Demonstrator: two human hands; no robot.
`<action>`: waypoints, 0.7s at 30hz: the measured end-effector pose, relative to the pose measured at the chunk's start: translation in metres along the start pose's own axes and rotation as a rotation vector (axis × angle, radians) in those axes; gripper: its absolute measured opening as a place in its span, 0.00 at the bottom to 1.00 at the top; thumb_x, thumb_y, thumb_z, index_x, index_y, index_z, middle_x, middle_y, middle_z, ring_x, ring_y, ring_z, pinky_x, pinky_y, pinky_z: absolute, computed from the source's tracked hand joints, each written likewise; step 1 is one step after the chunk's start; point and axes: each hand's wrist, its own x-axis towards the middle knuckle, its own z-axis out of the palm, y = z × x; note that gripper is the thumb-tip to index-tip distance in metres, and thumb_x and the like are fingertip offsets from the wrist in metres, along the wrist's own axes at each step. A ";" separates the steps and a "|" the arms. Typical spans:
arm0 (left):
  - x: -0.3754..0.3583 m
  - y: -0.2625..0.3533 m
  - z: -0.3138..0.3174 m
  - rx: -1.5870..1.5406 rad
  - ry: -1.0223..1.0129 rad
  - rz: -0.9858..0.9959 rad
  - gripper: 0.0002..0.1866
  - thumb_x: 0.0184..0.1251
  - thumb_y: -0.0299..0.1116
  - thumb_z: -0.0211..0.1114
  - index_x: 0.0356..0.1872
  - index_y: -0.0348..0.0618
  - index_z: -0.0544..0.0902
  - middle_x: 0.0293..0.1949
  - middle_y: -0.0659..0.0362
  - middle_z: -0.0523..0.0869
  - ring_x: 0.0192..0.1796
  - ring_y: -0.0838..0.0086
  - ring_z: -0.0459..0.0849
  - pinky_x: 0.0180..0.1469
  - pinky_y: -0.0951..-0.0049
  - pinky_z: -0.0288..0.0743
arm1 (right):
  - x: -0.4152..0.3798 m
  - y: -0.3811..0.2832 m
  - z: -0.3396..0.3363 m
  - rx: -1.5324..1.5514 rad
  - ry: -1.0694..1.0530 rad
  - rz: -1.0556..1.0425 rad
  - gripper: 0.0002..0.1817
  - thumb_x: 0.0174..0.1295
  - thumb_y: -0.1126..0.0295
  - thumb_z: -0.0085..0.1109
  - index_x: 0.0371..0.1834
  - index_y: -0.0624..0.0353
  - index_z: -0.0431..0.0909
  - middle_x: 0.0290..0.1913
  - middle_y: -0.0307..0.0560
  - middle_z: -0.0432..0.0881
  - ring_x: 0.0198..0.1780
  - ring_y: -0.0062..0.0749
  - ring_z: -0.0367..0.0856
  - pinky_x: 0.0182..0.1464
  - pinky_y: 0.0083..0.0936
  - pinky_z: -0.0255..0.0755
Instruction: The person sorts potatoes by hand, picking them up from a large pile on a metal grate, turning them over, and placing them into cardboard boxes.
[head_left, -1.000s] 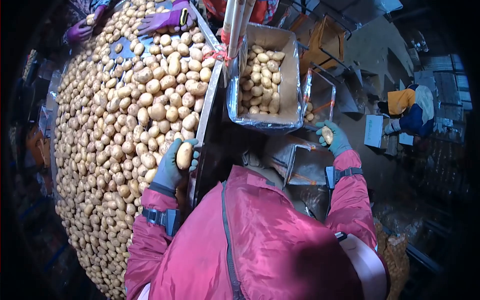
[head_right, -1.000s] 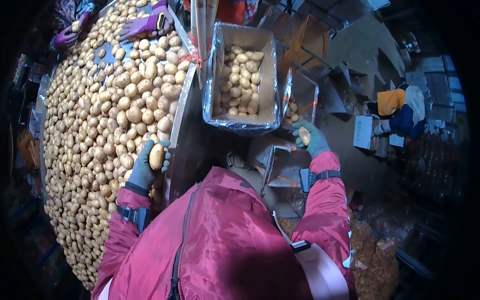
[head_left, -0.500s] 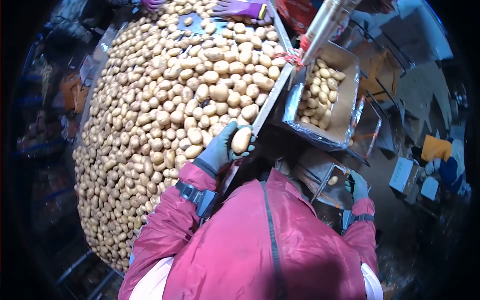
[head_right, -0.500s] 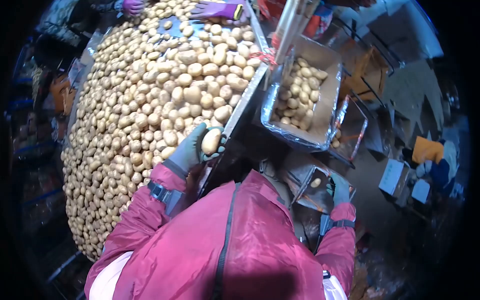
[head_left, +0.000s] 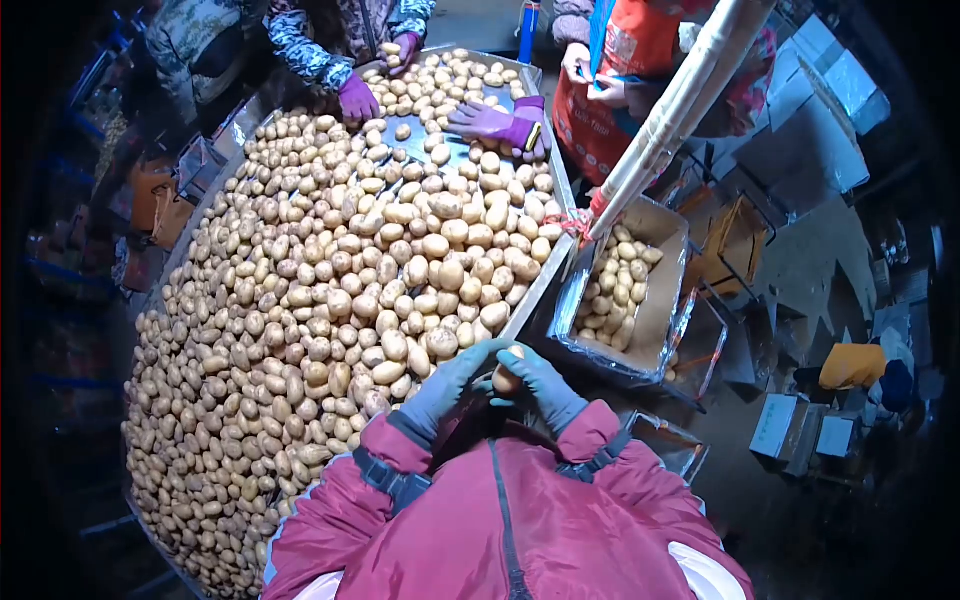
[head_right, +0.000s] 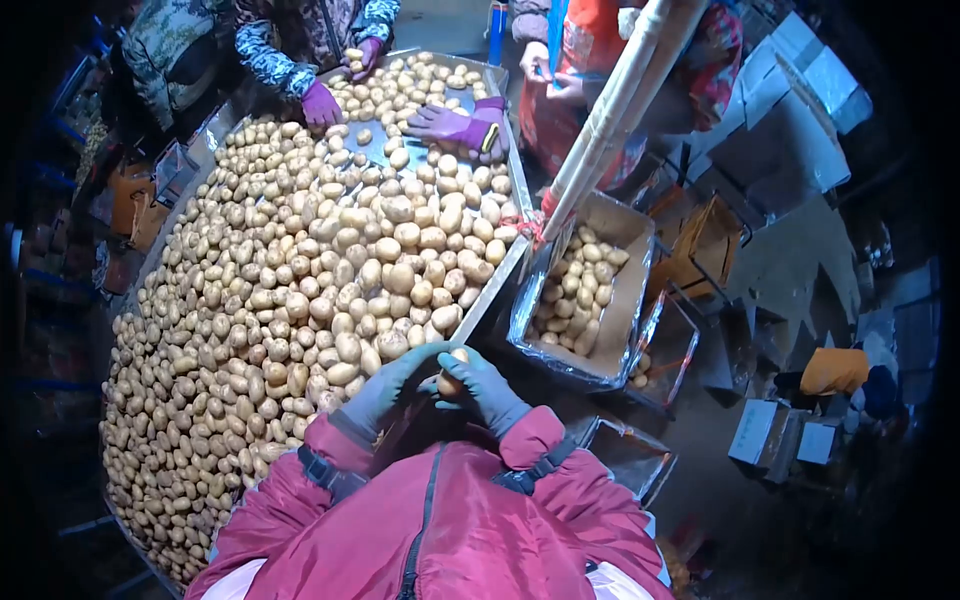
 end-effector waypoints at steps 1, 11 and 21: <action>0.004 -0.010 -0.011 -0.387 -0.038 -0.168 0.20 0.81 0.34 0.52 0.68 0.39 0.74 0.58 0.56 0.83 0.58 0.72 0.83 0.66 0.67 0.76 | 0.014 0.010 -0.005 0.000 -0.016 -0.044 0.23 0.71 0.57 0.63 0.64 0.54 0.73 0.45 0.44 0.84 0.39 0.35 0.87 0.38 0.31 0.83; -0.058 -0.016 -0.066 -0.374 0.389 -0.057 0.25 0.81 0.47 0.52 0.63 0.35 0.77 0.51 0.55 0.84 0.53 0.69 0.85 0.59 0.69 0.79 | 0.042 0.005 0.024 -0.139 -0.177 0.043 0.26 0.73 0.49 0.53 0.47 0.66 0.82 0.26 0.48 0.81 0.13 0.30 0.72 0.13 0.26 0.62; -0.130 -0.014 -0.107 -0.185 0.577 0.019 0.20 0.83 0.35 0.48 0.68 0.36 0.72 0.57 0.53 0.81 0.57 0.70 0.83 0.61 0.73 0.80 | 0.084 0.002 0.070 0.124 -0.472 0.267 0.45 0.73 0.31 0.38 0.62 0.69 0.76 0.45 0.51 0.86 0.34 0.39 0.86 0.32 0.30 0.81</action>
